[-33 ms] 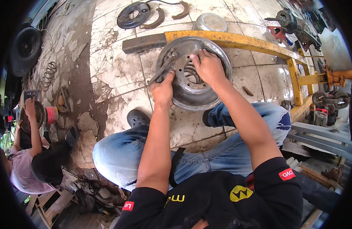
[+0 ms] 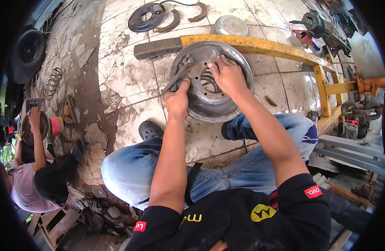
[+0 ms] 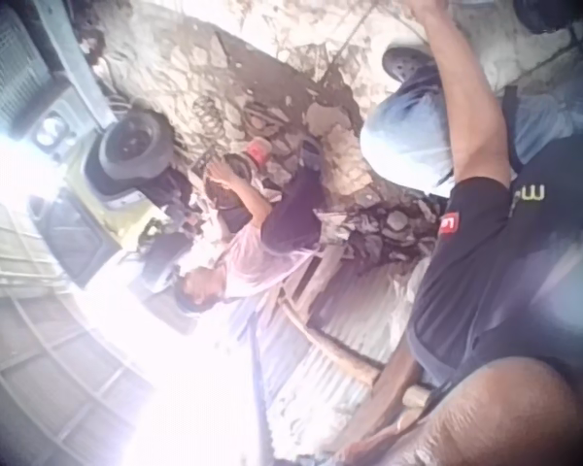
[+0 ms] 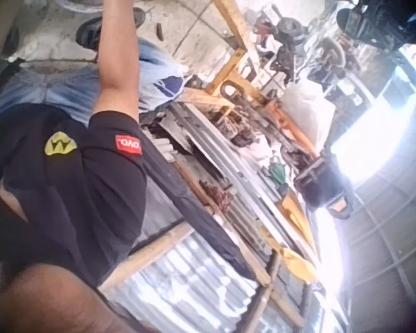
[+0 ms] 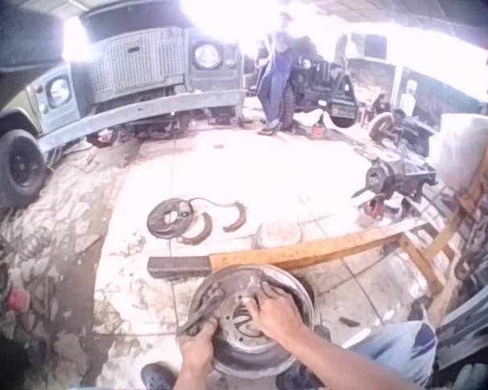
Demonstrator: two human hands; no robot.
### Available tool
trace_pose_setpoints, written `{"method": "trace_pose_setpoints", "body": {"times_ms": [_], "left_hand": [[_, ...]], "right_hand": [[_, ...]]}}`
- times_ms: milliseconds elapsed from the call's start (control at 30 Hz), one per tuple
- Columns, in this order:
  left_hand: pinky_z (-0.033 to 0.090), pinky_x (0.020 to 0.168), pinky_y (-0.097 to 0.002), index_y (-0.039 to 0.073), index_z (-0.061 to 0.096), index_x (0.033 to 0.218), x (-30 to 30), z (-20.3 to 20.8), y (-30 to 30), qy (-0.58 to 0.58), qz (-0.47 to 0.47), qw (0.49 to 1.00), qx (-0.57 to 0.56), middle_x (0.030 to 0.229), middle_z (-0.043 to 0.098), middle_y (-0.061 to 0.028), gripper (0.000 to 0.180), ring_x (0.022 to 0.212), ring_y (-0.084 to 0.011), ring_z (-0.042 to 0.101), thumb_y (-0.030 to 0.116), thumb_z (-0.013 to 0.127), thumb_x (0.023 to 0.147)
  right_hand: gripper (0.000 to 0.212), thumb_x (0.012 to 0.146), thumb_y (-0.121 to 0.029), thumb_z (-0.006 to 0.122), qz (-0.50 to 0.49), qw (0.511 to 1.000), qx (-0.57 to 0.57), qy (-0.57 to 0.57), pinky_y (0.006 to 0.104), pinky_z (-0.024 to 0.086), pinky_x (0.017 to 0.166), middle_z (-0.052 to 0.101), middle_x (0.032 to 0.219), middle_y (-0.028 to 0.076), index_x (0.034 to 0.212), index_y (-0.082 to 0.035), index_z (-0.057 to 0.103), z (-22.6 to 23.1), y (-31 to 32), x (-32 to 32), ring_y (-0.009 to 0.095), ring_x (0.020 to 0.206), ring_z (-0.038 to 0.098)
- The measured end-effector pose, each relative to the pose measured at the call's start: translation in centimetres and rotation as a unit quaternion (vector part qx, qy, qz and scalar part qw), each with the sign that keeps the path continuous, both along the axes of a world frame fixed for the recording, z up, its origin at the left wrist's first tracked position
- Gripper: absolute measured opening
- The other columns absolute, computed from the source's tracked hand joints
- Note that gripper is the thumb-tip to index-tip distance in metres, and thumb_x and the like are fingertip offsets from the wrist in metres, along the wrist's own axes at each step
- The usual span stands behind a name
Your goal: The person sits on the floor and repeatedly rubs the inner and outer surfaces of a metal brake drum with their hands. They rotate the drum to access different areas and continue the rubbing motion throughout the clip.
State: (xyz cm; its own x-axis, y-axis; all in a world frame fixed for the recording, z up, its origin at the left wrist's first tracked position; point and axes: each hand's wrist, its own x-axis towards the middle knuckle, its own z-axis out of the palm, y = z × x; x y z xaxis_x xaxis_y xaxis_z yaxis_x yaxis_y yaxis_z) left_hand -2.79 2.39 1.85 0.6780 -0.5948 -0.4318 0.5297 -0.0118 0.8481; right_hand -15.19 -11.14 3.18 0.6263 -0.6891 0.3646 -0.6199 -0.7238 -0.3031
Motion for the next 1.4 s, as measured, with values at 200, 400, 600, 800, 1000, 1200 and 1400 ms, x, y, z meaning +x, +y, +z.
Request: {"method": "trace_pose_setpoints", "body": {"times_ms": [200, 400, 600, 800, 1000, 1200, 1400], "left_hand": [[0.053, 0.082, -0.0368, -0.007, 0.061, 0.118, 0.0, 0.1, -0.2, -0.021, 0.002, 1.0, 0.01, 0.11, 0.066, -0.0148, 0.039, 0.096, -0.0231, 0.064, 0.012, 0.073, 0.086], [0.054, 0.084, -0.0385, -0.009, 0.06, 0.118, 0.5, -0.6, -0.1, -0.002, -0.015, 0.999, 0.048, 0.115, 0.064, -0.0166, 0.042, 0.1, -0.0247, 0.063, 0.014, 0.074, 0.085], [0.053, 0.086, -0.04, -0.011, 0.058, 0.119, 0.3, 0.7, -0.1, 0.006, -0.006, 0.997, 0.078, 0.119, 0.062, -0.0186, 0.049, 0.103, -0.0272, 0.062, 0.019, 0.076, 0.084], [0.051, 0.089, -0.0391, -0.012, 0.058, 0.119, 0.0, 0.8, 0.0, -0.014, -0.002, 0.999, 0.039, 0.119, 0.062, -0.0206, 0.056, 0.104, -0.0272, 0.062, 0.023, 0.077, 0.082], [0.05, 0.091, -0.0384, -0.013, 0.058, 0.119, 0.2, 2.0, -0.1, 0.007, -0.016, 0.995, 0.099, 0.119, 0.063, -0.0196, 0.057, 0.104, -0.0262, 0.062, 0.024, 0.077, 0.08], [0.051, 0.083, -0.0351, -0.014, 0.059, 0.114, -0.5, 2.0, 0.2, 0.007, 0.02, 0.998, 0.06, 0.108, 0.066, -0.0195, 0.053, 0.094, -0.0241, 0.063, 0.022, 0.079, 0.08], [0.05, 0.081, -0.0354, -0.012, 0.062, 0.112, -0.5, 1.0, -0.2, 0.002, 0.026, 0.999, 0.026, 0.106, 0.066, -0.0178, 0.048, 0.091, -0.0232, 0.063, 0.02, 0.078, 0.08]], "right_hand": [[0.052, 0.101, -0.04, 0.047, -0.019, 0.998, 0.037, 0.044, 0.0462, 0.052, 0.09, 0.067, 0.114, 0.024, 0.113, 0.006, 0.065, 1.1, -0.6, 0.1, 0.04, 0.103, 0.065], [0.063, 0.103, -0.052, 0.035, -0.036, 0.976, 0.21, 0.047, 0.0509, 0.051, 0.082, 0.067, 0.096, 0.029, 0.104, 0.001, 0.07, 3.9, -1.4, -0.3, 0.047, 0.091, 0.064], [0.072, 0.1, -0.06, 0.034, -0.133, 0.954, 0.267, -0.016, 0.0508, 0.049, 0.086, 0.066, 0.092, 0.03, 0.102, 0.003, 0.069, 4.9, -2.0, -1.1, 0.048, 0.095, 0.063], [0.063, 0.099, -0.05, 0.045, 0.0, 0.999, -0.019, 0.036, 0.0474, 0.045, 0.1, 0.064, 0.119, 0.025, 0.131, 0.004, 0.054, -0.1, 0.4, -2.0, 0.041, 0.12, 0.055], [0.054, 0.1, -0.042, 0.048, -0.033, 0.993, 0.069, 0.09, 0.0465, 0.045, 0.1, 0.064, 0.119, 0.025, 0.124, 0.005, 0.058, 1.3, -0.7, -0.5, 0.04, 0.115, 0.058], [0.052, 0.1, -0.043, 0.048, 0.0, 1.0, 0.005, 0.022, 0.0455, 0.049, 0.092, 0.067, 0.112, 0.023, 0.116, 0.004, 0.063, 0.9, -0.8, -1.4, 0.04, 0.104, 0.062], [0.052, 0.099, -0.045, 0.048, -0.017, 0.999, 0.008, 0.047, 0.0451, 0.049, 0.091, 0.068, 0.107, 0.022, 0.106, 0.003, 0.068, 0.6, -0.9, -0.1, 0.039, 0.099, 0.063]]}}
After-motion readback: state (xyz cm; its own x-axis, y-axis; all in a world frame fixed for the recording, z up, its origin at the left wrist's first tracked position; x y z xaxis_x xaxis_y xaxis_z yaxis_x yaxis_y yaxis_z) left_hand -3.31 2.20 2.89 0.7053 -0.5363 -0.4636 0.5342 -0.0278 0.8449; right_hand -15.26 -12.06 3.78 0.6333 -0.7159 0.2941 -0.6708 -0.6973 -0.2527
